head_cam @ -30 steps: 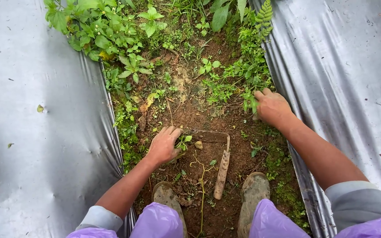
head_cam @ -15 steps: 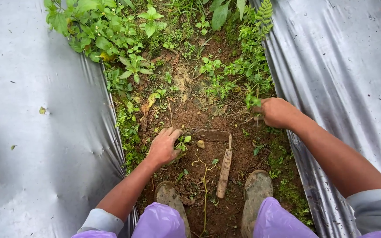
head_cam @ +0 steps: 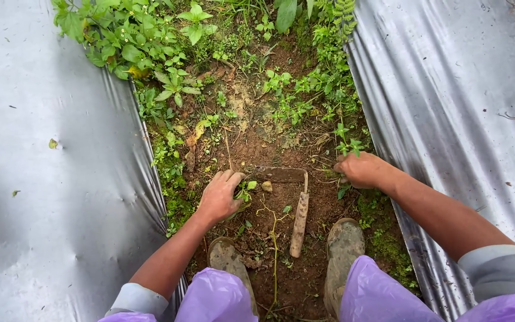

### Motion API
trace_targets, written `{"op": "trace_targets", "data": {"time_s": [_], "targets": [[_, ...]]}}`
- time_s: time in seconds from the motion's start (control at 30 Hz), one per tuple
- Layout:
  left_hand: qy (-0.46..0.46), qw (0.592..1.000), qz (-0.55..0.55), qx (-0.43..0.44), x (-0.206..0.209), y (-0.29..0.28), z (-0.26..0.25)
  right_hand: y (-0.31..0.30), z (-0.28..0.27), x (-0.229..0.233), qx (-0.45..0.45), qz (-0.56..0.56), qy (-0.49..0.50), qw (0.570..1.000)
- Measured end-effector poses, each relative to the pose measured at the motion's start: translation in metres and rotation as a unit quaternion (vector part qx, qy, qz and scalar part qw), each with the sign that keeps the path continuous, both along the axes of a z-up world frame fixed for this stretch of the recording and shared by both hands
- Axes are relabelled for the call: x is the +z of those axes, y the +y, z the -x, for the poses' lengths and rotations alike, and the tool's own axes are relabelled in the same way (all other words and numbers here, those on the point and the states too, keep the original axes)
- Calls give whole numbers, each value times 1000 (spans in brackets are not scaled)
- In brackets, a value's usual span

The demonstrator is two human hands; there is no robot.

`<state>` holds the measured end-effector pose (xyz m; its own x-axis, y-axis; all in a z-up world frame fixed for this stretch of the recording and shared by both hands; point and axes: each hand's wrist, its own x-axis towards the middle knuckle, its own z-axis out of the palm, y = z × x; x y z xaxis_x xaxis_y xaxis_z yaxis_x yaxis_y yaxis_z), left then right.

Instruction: The person uses a hand hoe to loosen soil and uproot weeds growing along the edge of a plastic-covered garden bed. They repeatedly scrape the ground and pull out the unwanted plants by hand, clearing a narrow strip of soil between the bed and the surrounding area.

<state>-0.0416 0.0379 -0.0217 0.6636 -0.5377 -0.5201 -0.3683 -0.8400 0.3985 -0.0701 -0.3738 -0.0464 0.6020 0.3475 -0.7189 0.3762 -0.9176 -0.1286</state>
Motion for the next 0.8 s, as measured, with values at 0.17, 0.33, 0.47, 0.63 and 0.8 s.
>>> {"op": "trace_targets", "data": {"time_s": [0.17,0.33,0.47,0.63,0.8], "targets": [[-16,1000,10,-5,-13,4,-2,0,30,-37,104,69,-82,989],[-19,1000,12,-5,-24,1,-1,-11,60,-86,241,122,-159,950],[-22,1000,22,-2,-26,0,-2,9,24,-1,1,7,-34,999],[-9,1000,16,-3,-15,0,1,-4,0,44,-5,-16,4,1000],[-11,1000,10,5,-5,-7,2,-18,30,18,209,131,-40,968]]}}
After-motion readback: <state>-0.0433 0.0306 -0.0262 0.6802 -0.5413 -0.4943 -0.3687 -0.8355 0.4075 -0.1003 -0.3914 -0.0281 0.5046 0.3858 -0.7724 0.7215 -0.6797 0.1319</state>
